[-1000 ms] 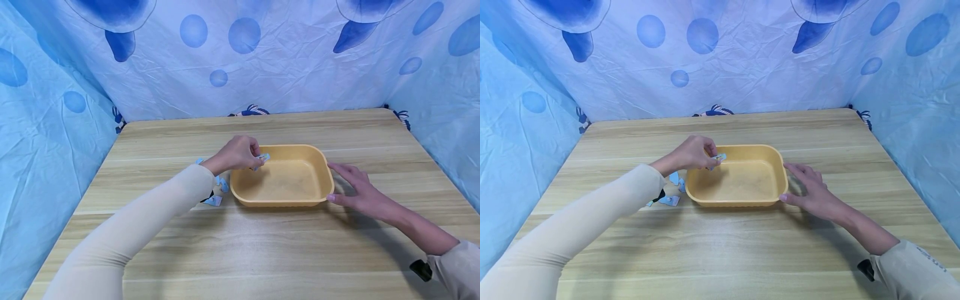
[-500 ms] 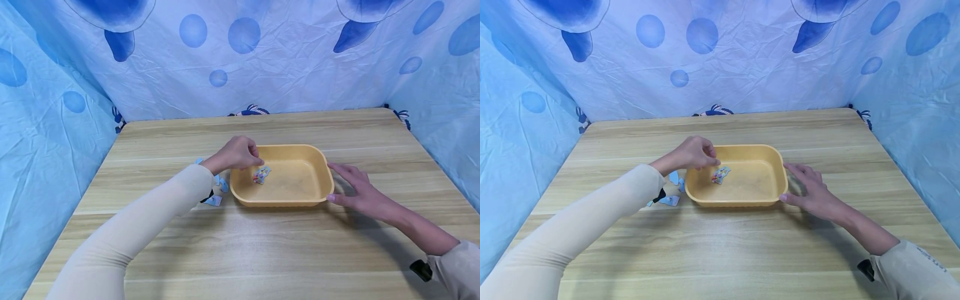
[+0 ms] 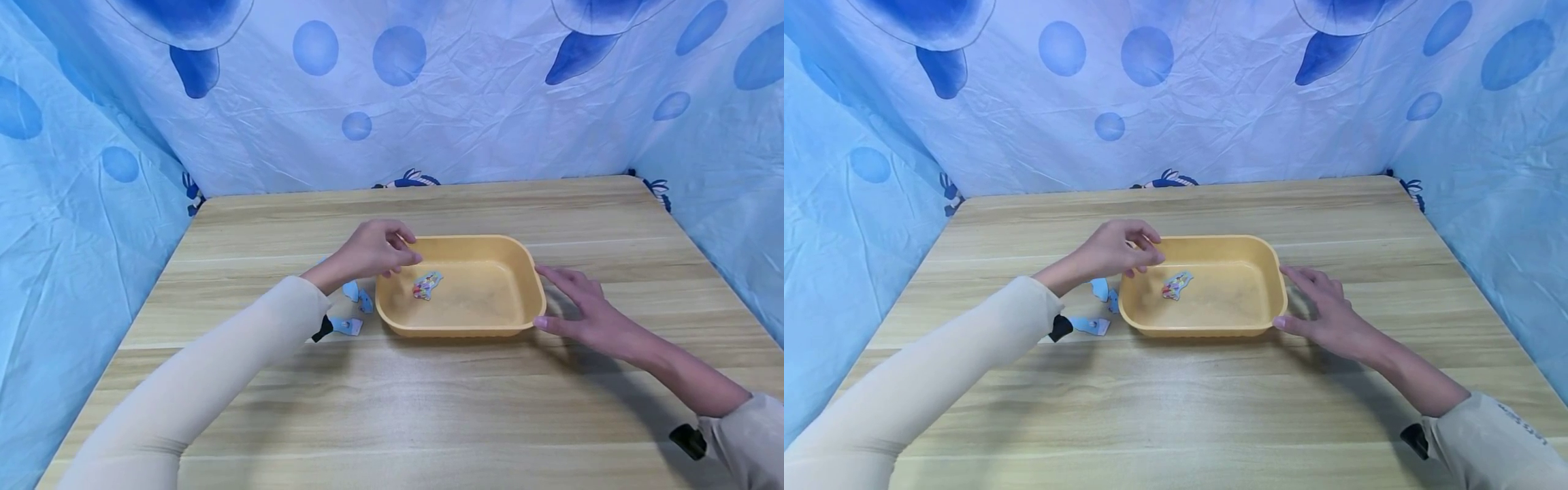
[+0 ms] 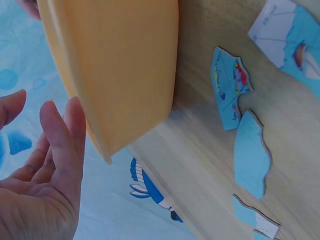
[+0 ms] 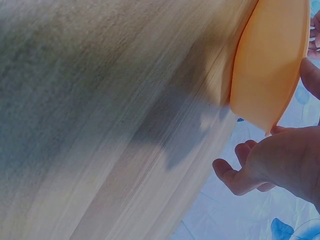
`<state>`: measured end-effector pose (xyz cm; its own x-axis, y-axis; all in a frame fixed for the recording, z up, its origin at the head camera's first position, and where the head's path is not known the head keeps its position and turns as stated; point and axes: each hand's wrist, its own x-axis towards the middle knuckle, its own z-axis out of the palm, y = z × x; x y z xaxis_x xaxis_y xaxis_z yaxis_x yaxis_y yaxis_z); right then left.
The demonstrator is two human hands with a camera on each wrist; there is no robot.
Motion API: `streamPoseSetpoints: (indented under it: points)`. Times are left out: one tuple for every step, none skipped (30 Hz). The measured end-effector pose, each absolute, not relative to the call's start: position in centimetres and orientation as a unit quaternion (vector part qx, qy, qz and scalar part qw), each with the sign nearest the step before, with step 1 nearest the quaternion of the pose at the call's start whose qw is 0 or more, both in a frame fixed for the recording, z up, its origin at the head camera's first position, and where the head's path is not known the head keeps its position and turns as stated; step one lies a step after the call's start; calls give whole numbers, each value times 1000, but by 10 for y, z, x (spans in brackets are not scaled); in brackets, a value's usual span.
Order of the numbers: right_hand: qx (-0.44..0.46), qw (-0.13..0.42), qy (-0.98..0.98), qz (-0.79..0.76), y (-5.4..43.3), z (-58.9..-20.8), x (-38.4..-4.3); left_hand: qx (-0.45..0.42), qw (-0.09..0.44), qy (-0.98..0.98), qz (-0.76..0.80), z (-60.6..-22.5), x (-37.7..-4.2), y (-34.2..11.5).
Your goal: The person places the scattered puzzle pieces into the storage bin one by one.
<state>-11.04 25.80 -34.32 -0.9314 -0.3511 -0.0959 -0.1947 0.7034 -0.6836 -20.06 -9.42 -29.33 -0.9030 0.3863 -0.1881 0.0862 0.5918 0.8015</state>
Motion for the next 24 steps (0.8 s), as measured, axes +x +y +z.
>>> streamPoseSetpoints:
  points:
    - [-148,111,917,-354,258,-343,-110,134,169,874,435,-293,-199,-97]
    - [-147,113,917,-355,258,-344,-110,135,160,874,438,-292,-198,-99]
    - [-146,114,917,-354,258,-344,-110,136,152,873,443,-291,-197,-102]
    - [-144,116,918,-352,258,-344,-110,136,145,872,446,-290,-196,-105]
    - [-143,117,918,-352,258,-344,-110,134,139,872,449,-289,-195,-108]
    - [-142,117,918,-351,258,-344,-110,132,132,872,453,-289,-194,-111]
    - [-141,118,918,-350,258,-344,-110,131,127,872,455,-288,-193,-113]
    - [-139,119,919,-350,258,-343,-110,132,122,871,457,-287,-192,-116]
    - [-138,119,919,-349,259,-343,-110,132,120,870,461,-287,-192,-119]
    - [-136,119,919,-349,259,-343,-110,130,118,869,462,-287,-192,-121]
    - [-136,119,919,-349,259,-343,-110,130,115,869,463,-288,-191,-124]
    - [-135,119,920,-348,259,-343,-110,129,113,868,465,-288,-191,-126]
    - [-133,120,920,-348,259,-343,-110,128,113,867,467,-289,-191,-129]
    - [-133,120,921,-347,259,-344,-110,125,112,867,469,-290,-191,-132]
    - [-133,120,921,-347,259,-344,-111,122,110,867,470,-291,-191,-135]
    - [-134,121,920,-347,259,-344,-111,119,109,870,467,-292,-191,-138]
    - [-135,121,920,-347,258,-345,-111,114,108,872,463,-293,-192,-141]
    - [-135,122,920,-348,259,-345,-111,109,108,875,459,-294,-192,-144]
    - [-136,122,919,-349,259,-345,-111,103,108,878,454,-295,-192,-146]
    - [-138,121,918,-352,259,-345,-111,98,110,882,448,-296,-193,-150]
    - [-139,121,917,-354,259,-345,-111,91,112,885,443,-297,-194,-153]
    - [-140,121,916,-355,259,-345,-111,85,117,888,437,-298,-195,-156]
    - [-140,121,916,-356,259,-345,-110,78,124,888,437,-300,-196,-159]
    - [-141,121,916,-357,259,-345,-110,72,134,887,436,-301,-197,-163]
